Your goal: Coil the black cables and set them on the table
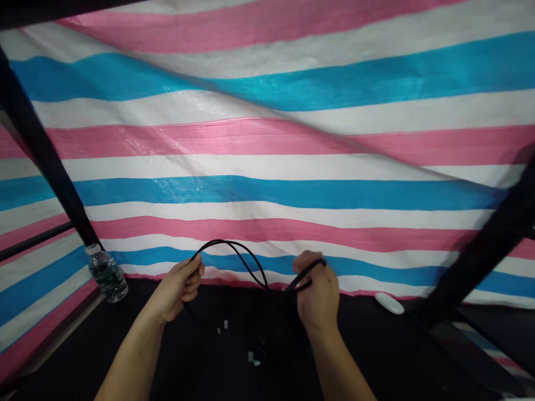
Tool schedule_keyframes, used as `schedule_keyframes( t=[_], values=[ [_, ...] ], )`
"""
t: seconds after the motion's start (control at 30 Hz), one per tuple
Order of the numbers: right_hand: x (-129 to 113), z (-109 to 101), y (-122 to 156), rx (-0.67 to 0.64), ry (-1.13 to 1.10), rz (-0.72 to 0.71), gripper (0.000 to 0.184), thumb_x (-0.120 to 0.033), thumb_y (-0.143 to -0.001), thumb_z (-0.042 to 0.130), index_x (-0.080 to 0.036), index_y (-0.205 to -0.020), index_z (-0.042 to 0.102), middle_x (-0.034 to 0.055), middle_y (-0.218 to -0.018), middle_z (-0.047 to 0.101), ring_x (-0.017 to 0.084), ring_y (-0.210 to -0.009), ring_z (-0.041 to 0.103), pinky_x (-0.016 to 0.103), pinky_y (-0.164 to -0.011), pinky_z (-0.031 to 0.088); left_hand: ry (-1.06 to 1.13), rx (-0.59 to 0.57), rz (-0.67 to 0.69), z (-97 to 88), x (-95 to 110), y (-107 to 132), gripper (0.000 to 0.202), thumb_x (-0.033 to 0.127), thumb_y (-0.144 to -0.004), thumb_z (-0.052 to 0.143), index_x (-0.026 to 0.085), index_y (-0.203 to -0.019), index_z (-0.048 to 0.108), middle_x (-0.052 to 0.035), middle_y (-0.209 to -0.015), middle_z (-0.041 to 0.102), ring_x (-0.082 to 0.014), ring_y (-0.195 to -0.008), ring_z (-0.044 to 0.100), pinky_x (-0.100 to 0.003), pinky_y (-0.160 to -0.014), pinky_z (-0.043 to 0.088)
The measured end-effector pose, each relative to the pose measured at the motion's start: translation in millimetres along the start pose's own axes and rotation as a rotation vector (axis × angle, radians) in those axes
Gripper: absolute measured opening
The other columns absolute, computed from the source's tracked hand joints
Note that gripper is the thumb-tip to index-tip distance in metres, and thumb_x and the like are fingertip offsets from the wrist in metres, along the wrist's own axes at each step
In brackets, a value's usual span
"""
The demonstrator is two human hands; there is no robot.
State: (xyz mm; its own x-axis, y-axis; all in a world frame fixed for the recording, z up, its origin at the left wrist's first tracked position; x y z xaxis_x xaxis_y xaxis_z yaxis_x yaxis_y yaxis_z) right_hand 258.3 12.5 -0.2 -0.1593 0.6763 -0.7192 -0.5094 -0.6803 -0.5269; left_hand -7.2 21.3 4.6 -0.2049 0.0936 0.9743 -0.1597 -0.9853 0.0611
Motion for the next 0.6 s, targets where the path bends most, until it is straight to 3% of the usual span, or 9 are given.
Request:
schedule_keyframes(
  t=[0.17,0.3,0.37,0.47,0.53,0.6],
  values=[
    [4.2,8.9,12.4,-0.272,0.427,0.070,0.050,-0.071,-0.091,0.051,-0.025,-0.080,0.065,0.0030,-0.081,0.056,0.021,-0.076,0.048,0.035,-0.069,0.041,0.010,-0.063,0.000,15.3,-4.9,1.7,0.046,0.061,-0.084,0.068,0.019,-0.076,0.052,0.0117,-0.056,0.026,-0.0038,-0.046,0.013,-0.018,-0.042,0.007],
    [17.4,15.1,29.1,-0.303,0.334,0.256,0.057,-0.078,-0.090,0.044,-0.025,-0.078,0.062,-0.0008,-0.066,0.044,0.018,-0.061,0.038,0.032,-0.056,0.033,0.017,-0.059,-0.028,28.0,-13.5,0.4,0.046,0.063,-0.083,0.067,0.020,-0.080,0.051,0.0116,-0.058,0.025,-0.0045,-0.047,0.014,-0.018,-0.043,0.007],
    [19.0,19.1,34.3,-0.302,0.218,0.250,0.055,-0.074,-0.092,0.045,-0.025,-0.074,0.062,-0.0005,-0.065,0.045,0.019,-0.063,0.041,0.032,-0.058,0.035,0.020,-0.054,-0.039,33.4,-16.6,-0.1,0.045,0.063,-0.083,0.067,0.021,-0.081,0.050,0.0116,-0.059,0.026,-0.0049,-0.047,0.014,-0.018,-0.043,0.008],
    [6.5,26.9,37.7,-0.364,0.087,0.129,0.039,-0.056,-0.096,0.051,-0.026,-0.074,0.063,0.0028,-0.078,0.057,0.022,-0.080,0.052,0.034,-0.075,0.042,-0.014,-0.080,-0.029,41.0,-14.8,5.0,0.046,0.061,-0.081,0.071,0.022,-0.079,0.046,0.0116,-0.058,0.027,-0.0049,-0.047,0.015,-0.019,-0.043,0.008],
    [-10.6,32.4,38.0,-0.501,0.120,0.087,0.025,-0.043,-0.095,0.055,-0.026,-0.079,0.065,0.0033,-0.089,0.061,0.023,-0.090,0.056,0.035,-0.084,0.043,-0.046,-0.105,-0.014,43.6,-9.7,14.7,0.047,0.060,-0.079,0.074,0.023,-0.077,0.045,0.0113,-0.056,0.030,-0.0049,-0.046,0.017,-0.020,-0.042,0.009],
    [-31.2,36.8,39.7,-0.734,0.251,0.105,0.013,-0.034,-0.094,0.059,-0.027,-0.085,0.065,0.0025,-0.093,0.062,0.022,-0.091,0.058,0.035,-0.085,0.044,-0.044,-0.120,-0.001,42.1,-3.6,28.9,0.048,0.061,-0.080,0.072,0.022,-0.076,0.046,0.0111,-0.055,0.030,-0.0048,-0.045,0.019,-0.020,-0.040,0.011]
  ],
)
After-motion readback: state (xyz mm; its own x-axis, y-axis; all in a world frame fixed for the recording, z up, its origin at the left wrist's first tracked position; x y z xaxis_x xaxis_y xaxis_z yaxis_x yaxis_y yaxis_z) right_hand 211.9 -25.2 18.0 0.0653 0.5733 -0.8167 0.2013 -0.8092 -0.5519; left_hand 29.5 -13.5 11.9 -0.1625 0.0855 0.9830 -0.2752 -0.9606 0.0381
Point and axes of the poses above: each hand's wrist, its own y-axis away from the middle knuckle, its own z-axis out of the palm, x = y × z, the point moved 2 cm from there along -y, towards the middle knuckle
